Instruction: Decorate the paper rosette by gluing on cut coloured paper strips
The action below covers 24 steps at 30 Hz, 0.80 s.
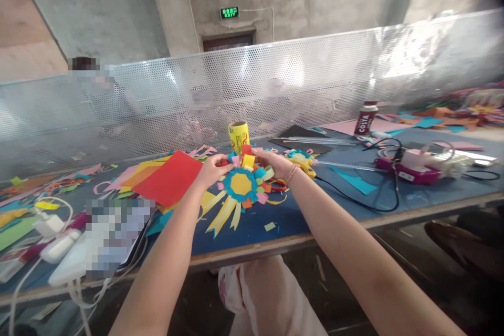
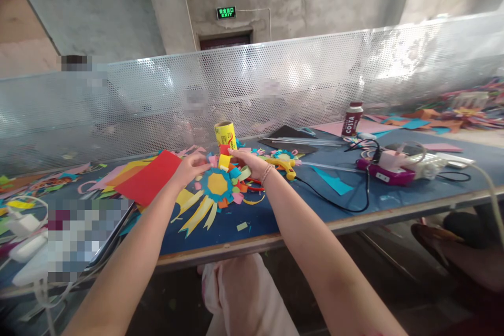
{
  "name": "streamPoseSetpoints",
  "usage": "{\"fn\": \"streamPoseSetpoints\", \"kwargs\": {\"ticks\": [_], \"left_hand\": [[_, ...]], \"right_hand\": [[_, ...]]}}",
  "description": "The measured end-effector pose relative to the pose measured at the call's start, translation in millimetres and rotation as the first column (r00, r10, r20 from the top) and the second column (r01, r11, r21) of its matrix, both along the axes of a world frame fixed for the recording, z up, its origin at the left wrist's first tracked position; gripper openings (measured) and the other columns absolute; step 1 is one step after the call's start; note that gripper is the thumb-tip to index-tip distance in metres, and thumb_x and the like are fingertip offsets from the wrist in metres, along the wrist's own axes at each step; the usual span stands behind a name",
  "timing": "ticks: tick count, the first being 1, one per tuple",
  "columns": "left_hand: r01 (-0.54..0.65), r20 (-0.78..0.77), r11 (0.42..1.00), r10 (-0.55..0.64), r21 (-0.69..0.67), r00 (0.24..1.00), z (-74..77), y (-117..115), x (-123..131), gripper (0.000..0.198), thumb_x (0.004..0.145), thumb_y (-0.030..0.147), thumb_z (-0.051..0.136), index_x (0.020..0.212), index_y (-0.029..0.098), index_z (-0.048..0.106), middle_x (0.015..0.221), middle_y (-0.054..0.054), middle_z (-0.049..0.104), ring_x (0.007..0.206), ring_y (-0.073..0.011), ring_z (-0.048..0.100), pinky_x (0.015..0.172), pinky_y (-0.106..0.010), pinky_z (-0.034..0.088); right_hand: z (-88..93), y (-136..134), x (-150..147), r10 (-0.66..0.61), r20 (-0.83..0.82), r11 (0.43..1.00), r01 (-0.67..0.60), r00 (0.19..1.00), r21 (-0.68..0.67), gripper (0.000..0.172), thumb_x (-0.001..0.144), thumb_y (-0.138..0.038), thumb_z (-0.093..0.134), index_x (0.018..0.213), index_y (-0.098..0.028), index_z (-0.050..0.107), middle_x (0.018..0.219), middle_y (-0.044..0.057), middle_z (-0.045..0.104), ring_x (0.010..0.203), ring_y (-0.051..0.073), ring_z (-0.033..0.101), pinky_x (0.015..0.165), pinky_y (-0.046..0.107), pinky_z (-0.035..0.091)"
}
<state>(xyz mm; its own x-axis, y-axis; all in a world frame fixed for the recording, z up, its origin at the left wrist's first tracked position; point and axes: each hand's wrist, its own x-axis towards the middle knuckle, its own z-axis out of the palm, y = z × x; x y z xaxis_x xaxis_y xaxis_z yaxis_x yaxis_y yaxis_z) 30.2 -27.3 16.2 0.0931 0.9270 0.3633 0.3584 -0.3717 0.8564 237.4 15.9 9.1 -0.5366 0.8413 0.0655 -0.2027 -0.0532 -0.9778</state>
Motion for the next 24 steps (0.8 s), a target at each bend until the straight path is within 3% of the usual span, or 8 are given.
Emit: {"fn": "streamPoseSetpoints", "kwargs": {"ticks": [3,5,16,20,24], "left_hand": [[0.004,-0.011,1.000,-0.004,0.008,1.000,-0.6,1,0,0.032,0.061,0.040,0.075,0.079,0.015,0.064,0.069,-0.002,0.061,0.066,-0.0158,0.059,0.059,-0.027,0.048],[0.005,-0.014,1.000,-0.005,0.010,1.000,-0.9,1,-1,0.034,0.061,0.041,0.075,0.079,0.015,0.064,0.070,-0.002,0.061,0.065,-0.0156,0.058,0.059,-0.027,0.048],[0.004,-0.021,1.000,-0.004,-0.002,1.000,-0.2,-1,0,0.038,0.058,0.046,0.077,0.078,0.016,0.063,0.066,0.000,0.058,0.061,-0.0138,0.056,0.055,-0.025,0.046],[0.025,0.086,0.999,-0.021,-0.042,0.996,0.9,4,-6,0.040,0.056,0.047,0.078,0.080,0.017,0.064,0.071,-0.001,0.061,0.066,-0.0136,0.059,0.060,-0.025,0.048],[-0.038,0.179,0.992,0.060,-0.121,0.982,-1.2,14,-24,0.041,0.052,0.047,0.080,0.076,0.017,0.066,0.071,-0.002,0.064,0.063,-0.0134,0.058,0.058,-0.024,0.046]], "right_hand": [[1.2,-2,-1,0.067,-0.048,0.992,-0.071,0.997,-0.104,0.023,0.091,-0.033,0.052,0.102,-0.017,0.065,0.080,0.006,0.070,0.059,0.013,0.062,0.060,0.025,0.056],[1.3,-2,-2,0.047,-0.060,0.991,-0.055,0.997,-0.125,0.022,0.091,-0.031,0.053,0.101,-0.016,0.064,0.080,0.005,0.070,0.055,0.012,0.060,0.060,0.025,0.056],[-5.5,5,-5,-0.054,-0.066,0.998,0.051,0.996,-0.041,0.011,0.082,-0.024,0.064,0.090,-0.017,0.064,0.074,0.003,0.069,0.061,0.013,0.062,0.056,0.023,0.053],[-6.4,11,-5,-0.196,-0.087,0.980,0.199,0.977,0.023,0.007,0.080,-0.023,0.065,0.081,-0.017,0.064,0.068,0.002,0.067,0.053,0.011,0.059,0.049,0.021,0.049],[-3.2,19,0,-0.466,-0.231,0.877,0.481,0.854,0.010,0.004,0.081,-0.020,0.062,0.078,-0.018,0.062,0.069,0.002,0.067,0.056,0.012,0.061,0.056,0.023,0.053]]}}
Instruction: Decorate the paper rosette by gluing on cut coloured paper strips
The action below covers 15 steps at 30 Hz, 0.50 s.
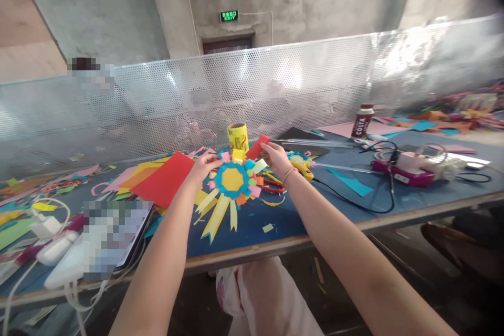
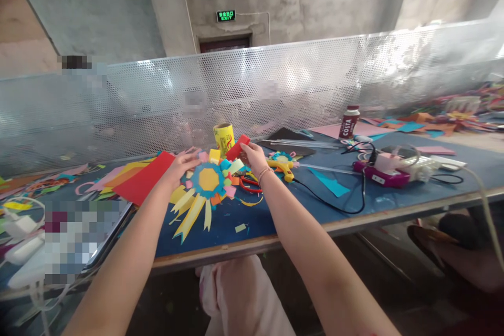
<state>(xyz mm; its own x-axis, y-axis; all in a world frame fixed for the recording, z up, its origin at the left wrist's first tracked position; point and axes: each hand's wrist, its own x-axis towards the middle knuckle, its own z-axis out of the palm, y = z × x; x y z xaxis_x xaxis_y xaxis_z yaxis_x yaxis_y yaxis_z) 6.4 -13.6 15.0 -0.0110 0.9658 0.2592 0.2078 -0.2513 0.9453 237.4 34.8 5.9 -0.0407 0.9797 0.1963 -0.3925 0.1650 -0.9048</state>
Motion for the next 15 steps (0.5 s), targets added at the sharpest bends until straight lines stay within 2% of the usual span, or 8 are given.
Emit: {"fn": "streamPoseSetpoints", "kwargs": {"ticks": [2,5,7,9,10,11,13,15], "left_hand": [[-0.039,-0.072,0.995,0.033,-0.089,0.997,-5.0,5,-11,0.036,0.052,0.045,0.079,0.069,0.017,0.065,0.065,-0.002,0.063,0.059,-0.0138,0.057,0.055,-0.024,0.044],[-0.153,-0.317,0.974,0.093,-0.169,0.944,-16.7,11,-24,0.030,0.054,0.041,0.078,0.055,0.018,0.060,0.054,-0.003,0.058,0.059,-0.0188,0.058,0.055,-0.026,0.042],[-0.280,-0.433,0.957,0.223,-0.073,0.873,-23.2,15,-27,0.034,0.054,0.037,0.079,0.047,0.020,0.051,0.048,-0.003,0.052,0.066,-0.0243,0.061,0.057,-0.028,0.042],[-0.343,-0.421,0.934,0.353,0.102,0.835,-25.6,17,-22,0.031,0.056,0.034,0.078,0.050,0.021,0.051,0.055,-0.005,0.056,0.079,-0.0278,0.064,0.065,-0.031,0.044],[-0.329,-0.377,0.929,0.368,0.168,0.850,-25.1,17,-16,0.026,0.059,0.034,0.077,0.056,0.020,0.055,0.064,-0.007,0.061,0.086,-0.0278,0.064,0.071,-0.031,0.046],[-0.283,-0.322,0.938,0.335,0.199,0.886,-23.7,16,-9,0.022,0.063,0.035,0.074,0.065,0.019,0.060,0.075,-0.009,0.066,0.091,-0.0266,0.064,0.076,-0.032,0.046],[-0.126,-0.204,0.980,0.157,0.157,0.966,-20.1,12,6,0.026,0.070,0.039,0.070,0.083,0.018,0.065,0.092,-0.010,0.069,0.093,-0.0232,0.064,0.083,-0.032,0.046],[-0.006,-0.101,0.998,0.013,0.065,0.995,-17.8,7,20,0.034,0.070,0.043,0.072,0.089,0.016,0.066,0.092,-0.010,0.070,0.087,-0.0209,0.065,0.079,-0.031,0.048]], "right_hand": [[1.9,2,3,-0.054,-0.076,0.998,0.052,0.996,-0.029,0.006,0.082,-0.017,0.059,0.077,-0.018,0.061,0.068,0.002,0.067,0.058,0.012,0.062,0.061,0.024,0.055],[2.9,2,5,-0.020,-0.077,0.999,0.017,0.997,-0.045,0.012,0.085,-0.013,0.054,0.075,-0.017,0.060,0.066,0.002,0.065,0.056,0.010,0.061,0.058,0.021,0.054],[1.8,1,3,0.003,-0.031,0.999,-0.005,1.000,-0.039,0.012,0.086,-0.013,0.055,0.076,-0.017,0.059,0.066,0.002,0.065,0.055,0.010,0.060,0.056,0.020,0.053],[-0.9,1,-1,0.021,0.029,1.000,-0.021,0.999,-0.018,0.007,0.084,-0.014,0.057,0.079,-0.018,0.060,0.069,0.001,0.066,0.056,0.010,0.061,0.056,0.020,0.053],[-2.7,0,-3,0.029,0.064,1.000,-0.029,0.998,-0.002,0.005,0.084,-0.014,0.058,0.082,-0.018,0.060,0.072,0.001,0.067,0.058,0.010,0.061,0.057,0.020,0.053],[-4.7,0,-6,0.038,0.101,0.999,-0.040,0.994,0.016,0.004,0.083,-0.015,0.059,0.084,-0.019,0.060,0.074,0.001,0.067,0.060,0.010,0.063,0.058,0.021,0.054],[-8.8,-1,-13,0.056,0.173,0.997,-0.065,0.983,0.046,0.008,0.083,-0.015,0.059,0.089,-0.019,0.058,0.079,0.001,0.068,0.066,0.011,0.065,0.061,0.022,0.055],[-12.6,-3,-19,0.092,0.234,0.992,-0.108,0.968,0.059,0.011,0.084,-0.014,0.057,0.094,-0.019,0.057,0.082,0.001,0.069,0.071,0.012,0.066,0.063,0.022,0.055]]}}
